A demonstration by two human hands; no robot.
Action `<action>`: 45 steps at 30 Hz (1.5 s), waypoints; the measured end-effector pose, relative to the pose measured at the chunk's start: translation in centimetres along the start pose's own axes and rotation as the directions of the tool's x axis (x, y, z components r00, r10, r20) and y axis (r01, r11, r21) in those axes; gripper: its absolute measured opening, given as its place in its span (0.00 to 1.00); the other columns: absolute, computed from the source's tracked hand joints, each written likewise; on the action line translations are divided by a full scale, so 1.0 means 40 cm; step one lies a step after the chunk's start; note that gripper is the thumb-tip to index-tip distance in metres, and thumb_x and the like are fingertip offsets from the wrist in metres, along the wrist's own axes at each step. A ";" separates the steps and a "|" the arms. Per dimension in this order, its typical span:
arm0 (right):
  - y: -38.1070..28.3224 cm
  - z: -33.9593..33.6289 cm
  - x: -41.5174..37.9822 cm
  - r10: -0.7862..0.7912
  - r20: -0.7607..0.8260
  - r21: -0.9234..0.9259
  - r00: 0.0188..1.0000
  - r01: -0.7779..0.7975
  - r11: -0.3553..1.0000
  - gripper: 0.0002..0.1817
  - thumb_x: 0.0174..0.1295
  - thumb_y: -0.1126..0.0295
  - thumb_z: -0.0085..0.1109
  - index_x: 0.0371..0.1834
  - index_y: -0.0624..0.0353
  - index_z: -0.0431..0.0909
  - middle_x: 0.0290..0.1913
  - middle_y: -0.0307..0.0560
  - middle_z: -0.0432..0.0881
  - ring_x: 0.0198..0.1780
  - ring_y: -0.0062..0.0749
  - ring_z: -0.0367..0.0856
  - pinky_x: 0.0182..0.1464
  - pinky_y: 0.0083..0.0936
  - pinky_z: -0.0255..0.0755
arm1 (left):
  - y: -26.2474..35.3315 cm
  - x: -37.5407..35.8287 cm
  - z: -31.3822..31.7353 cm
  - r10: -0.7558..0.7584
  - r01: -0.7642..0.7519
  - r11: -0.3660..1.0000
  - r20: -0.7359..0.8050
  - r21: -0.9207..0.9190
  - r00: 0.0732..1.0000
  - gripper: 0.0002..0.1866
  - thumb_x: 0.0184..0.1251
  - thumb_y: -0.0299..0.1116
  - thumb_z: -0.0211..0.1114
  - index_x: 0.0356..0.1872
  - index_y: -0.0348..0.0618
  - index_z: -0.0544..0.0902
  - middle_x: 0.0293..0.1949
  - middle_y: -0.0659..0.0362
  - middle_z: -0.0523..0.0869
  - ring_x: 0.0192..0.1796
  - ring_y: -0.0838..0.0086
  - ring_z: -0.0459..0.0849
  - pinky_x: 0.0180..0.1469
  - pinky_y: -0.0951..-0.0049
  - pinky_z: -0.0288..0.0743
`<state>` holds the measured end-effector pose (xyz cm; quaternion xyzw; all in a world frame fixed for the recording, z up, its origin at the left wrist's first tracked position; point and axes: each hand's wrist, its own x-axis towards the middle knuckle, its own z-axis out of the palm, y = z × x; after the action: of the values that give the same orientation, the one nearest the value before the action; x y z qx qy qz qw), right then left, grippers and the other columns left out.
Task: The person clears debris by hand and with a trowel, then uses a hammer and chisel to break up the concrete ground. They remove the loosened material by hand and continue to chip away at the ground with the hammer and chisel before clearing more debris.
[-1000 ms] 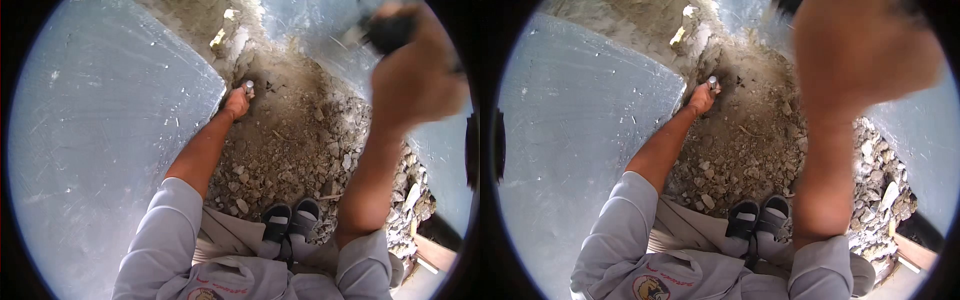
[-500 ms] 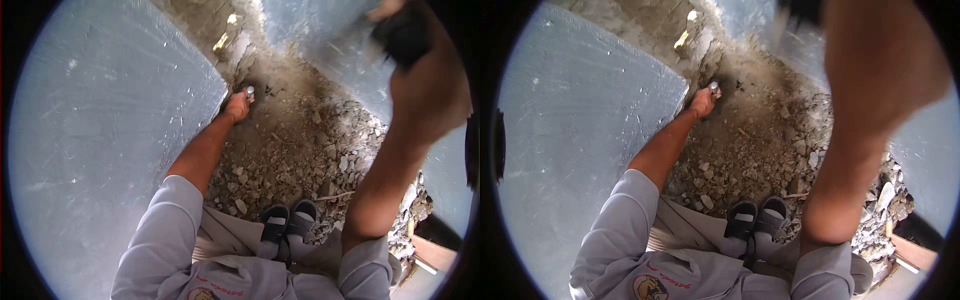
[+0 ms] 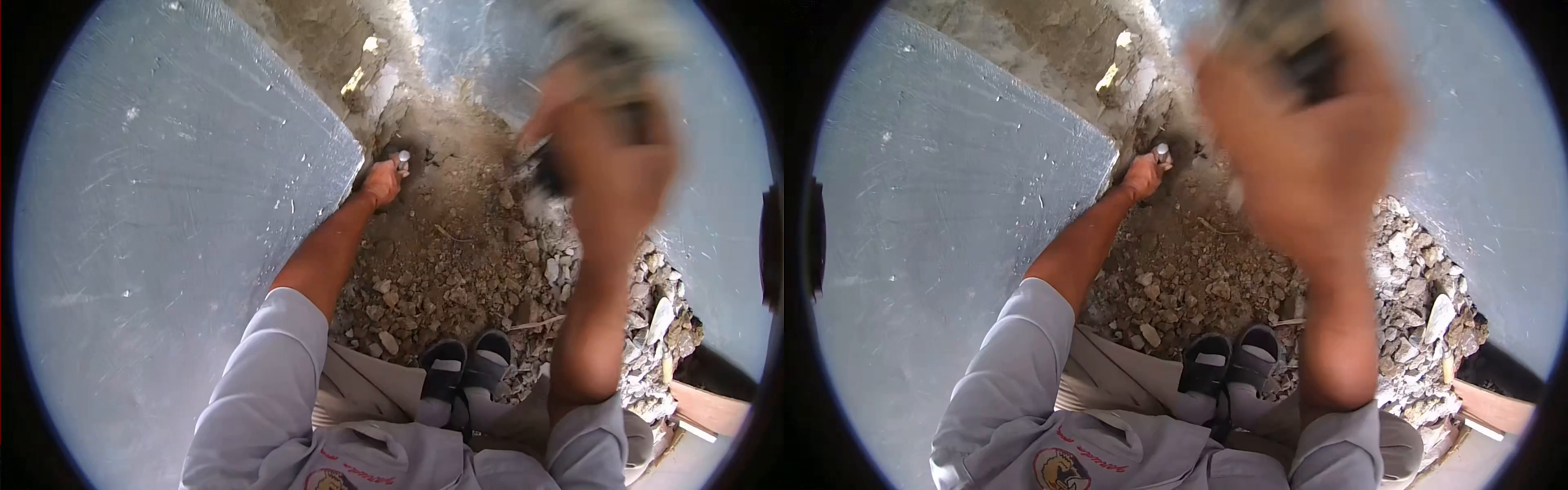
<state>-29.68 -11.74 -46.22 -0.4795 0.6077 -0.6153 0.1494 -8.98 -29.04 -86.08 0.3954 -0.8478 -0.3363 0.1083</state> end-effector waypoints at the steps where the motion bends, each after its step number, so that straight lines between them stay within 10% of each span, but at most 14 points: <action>1: -0.007 -0.028 0.034 -0.235 -0.100 -0.161 0.967 0.218 0.963 0.16 0.57 0.67 0.70 0.45 0.61 0.79 0.36 0.42 0.83 0.35 0.23 0.78 0.37 0.25 0.72 | 0.008 0.000 -0.006 -0.041 0.040 0.999 0.010 0.020 0.999 0.11 0.71 0.33 0.60 0.49 0.40 0.76 0.39 0.40 0.86 0.48 0.40 0.83 0.47 0.45 0.75; 4: 0.119 -0.020 0.065 -0.610 -0.148 -0.555 0.778 0.445 0.703 0.18 0.56 0.67 0.70 0.47 0.62 0.79 0.37 0.42 0.83 0.36 0.25 0.78 0.38 0.25 0.72 | 0.061 -0.008 -0.040 -0.095 0.094 0.995 0.068 0.017 0.993 0.12 0.71 0.33 0.60 0.51 0.41 0.76 0.41 0.39 0.85 0.49 0.39 0.82 0.48 0.45 0.74; 6: 0.284 0.097 -0.079 -0.214 -0.037 -0.484 0.976 0.170 0.859 0.19 0.56 0.67 0.70 0.49 0.62 0.79 0.38 0.43 0.83 0.37 0.26 0.79 0.38 0.25 0.73 | 0.040 -0.024 -0.029 -0.117 0.117 0.993 0.036 0.015 0.992 0.12 0.71 0.33 0.60 0.50 0.41 0.76 0.41 0.38 0.85 0.49 0.39 0.82 0.49 0.45 0.75; 8: 0.442 0.177 -0.251 0.414 0.261 -0.485 0.872 -0.252 0.837 0.21 0.56 0.67 0.70 0.51 0.62 0.78 0.38 0.43 0.83 0.37 0.27 0.79 0.39 0.25 0.73 | 0.033 0.005 -0.011 -0.137 0.131 0.988 0.058 0.084 0.989 0.13 0.70 0.34 0.61 0.50 0.40 0.76 0.42 0.37 0.85 0.49 0.38 0.82 0.50 0.45 0.75; 12: 0.362 0.155 -0.298 0.550 0.367 -0.266 0.751 -0.482 0.835 0.23 0.56 0.67 0.70 0.54 0.63 0.78 0.40 0.44 0.84 0.39 0.29 0.80 0.41 0.25 0.74 | 0.005 -0.008 -0.002 -0.078 0.068 0.989 0.071 0.130 0.994 0.15 0.70 0.37 0.61 0.50 0.39 0.77 0.43 0.36 0.85 0.48 0.38 0.82 0.49 0.44 0.75; 16: 0.089 0.050 -0.096 0.331 0.236 -0.010 0.914 -0.338 0.941 0.25 0.55 0.67 0.72 0.56 0.63 0.78 0.41 0.43 0.84 0.41 0.28 0.81 0.41 0.24 0.74 | 0.051 -0.005 -0.026 -0.080 0.075 0.993 0.043 0.093 0.996 0.13 0.72 0.36 0.60 0.52 0.41 0.77 0.40 0.39 0.86 0.46 0.40 0.84 0.46 0.47 0.76; 18: 0.029 -0.020 0.013 -0.103 0.063 -0.174 0.993 0.112 0.978 0.19 0.60 0.65 0.70 0.51 0.62 0.80 0.37 0.44 0.85 0.32 0.21 0.81 0.31 0.21 0.73 | 0.031 -0.004 -0.013 -0.073 0.072 0.996 0.020 0.043 0.997 0.11 0.71 0.32 0.58 0.50 0.42 0.77 0.40 0.41 0.86 0.46 0.41 0.84 0.47 0.50 0.77; 21: 0.027 -0.190 0.163 -0.625 0.076 -0.982 0.777 0.168 0.089 0.13 0.66 0.63 0.64 0.46 0.61 0.85 0.30 0.47 0.87 0.22 0.21 0.80 0.21 0.24 0.71 | 0.039 -0.012 -0.011 -0.149 0.147 0.988 0.047 0.040 0.988 0.09 0.71 0.32 0.58 0.49 0.43 0.77 0.40 0.41 0.86 0.49 0.43 0.83 0.47 0.51 0.76; 23: 0.164 -0.068 0.063 -0.574 0.004 -0.876 0.819 0.280 0.393 0.16 0.64 0.63 0.65 0.49 0.62 0.82 0.32 0.48 0.86 0.27 0.25 0.81 0.28 0.25 0.72 | 0.040 -0.006 -0.015 -0.109 0.109 0.994 0.054 -0.010 0.993 0.10 0.71 0.33 0.59 0.49 0.43 0.77 0.41 0.40 0.86 0.51 0.43 0.83 0.48 0.50 0.76; 25: 0.329 0.095 -0.135 0.029 0.092 -0.542 0.995 0.026 0.840 0.19 0.62 0.63 0.65 0.52 0.63 0.80 0.34 0.49 0.86 0.32 0.30 0.81 0.35 0.27 0.73 | 0.075 0.007 -0.048 -0.069 0.069 0.997 0.005 0.038 0.998 0.11 0.69 0.34 0.61 0.47 0.40 0.77 0.39 0.38 0.86 0.48 0.39 0.83 0.48 0.44 0.76; 27: 0.445 0.166 -0.291 0.512 0.373 -0.505 0.774 -0.293 0.812 0.23 0.59 0.64 0.65 0.55 0.64 0.78 0.36 0.50 0.85 0.37 0.34 0.82 0.41 0.29 0.74 | 0.064 -0.042 -0.029 -0.045 0.044 0.998 0.015 0.042 0.999 0.10 0.68 0.33 0.61 0.45 0.40 0.78 0.39 0.38 0.85 0.48 0.38 0.82 0.48 0.44 0.76; 32: 0.281 0.109 -0.237 0.504 0.359 -0.198 0.786 -0.463 0.864 0.29 0.54 0.65 0.68 0.59 0.63 0.75 0.41 0.50 0.84 0.45 0.35 0.83 0.53 0.29 0.77 | -0.007 -0.064 0.013 -0.148 0.148 0.989 0.004 0.019 0.989 0.09 0.66 0.30 0.58 0.45 0.44 0.81 0.38 0.39 0.85 0.48 0.38 0.82 0.49 0.46 0.76; 38: 0.158 0.031 -0.084 0.156 0.093 0.057 0.983 -0.162 0.985 0.23 0.57 0.73 0.70 0.55 0.65 0.75 0.42 0.42 0.84 0.39 0.21 0.80 0.46 0.21 0.75 | -0.009 -0.053 0.024 -0.168 0.166 0.983 -0.030 -0.081 0.985 0.10 0.69 0.37 0.61 0.45 0.45 0.81 0.41 0.40 0.86 0.49 0.38 0.82 0.49 0.46 0.76; 45: 0.308 0.086 -0.268 0.539 0.029 0.341 0.842 -0.516 0.786 0.15 0.60 0.79 0.66 0.49 0.69 0.77 0.37 0.41 0.84 0.37 0.19 0.79 0.41 0.20 0.74 | 0.100 -0.137 0.056 -0.310 0.294 0.950 -0.193 -0.105 0.931 0.12 0.71 0.42 0.59 0.46 0.46 0.81 0.39 0.42 0.87 0.46 0.39 0.83 0.48 0.45 0.76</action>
<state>-26.62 -8.24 -62.25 -0.2361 0.6083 -0.6595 0.3732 -8.74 -22.02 -84.70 0.5497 -0.7479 -0.3372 0.1576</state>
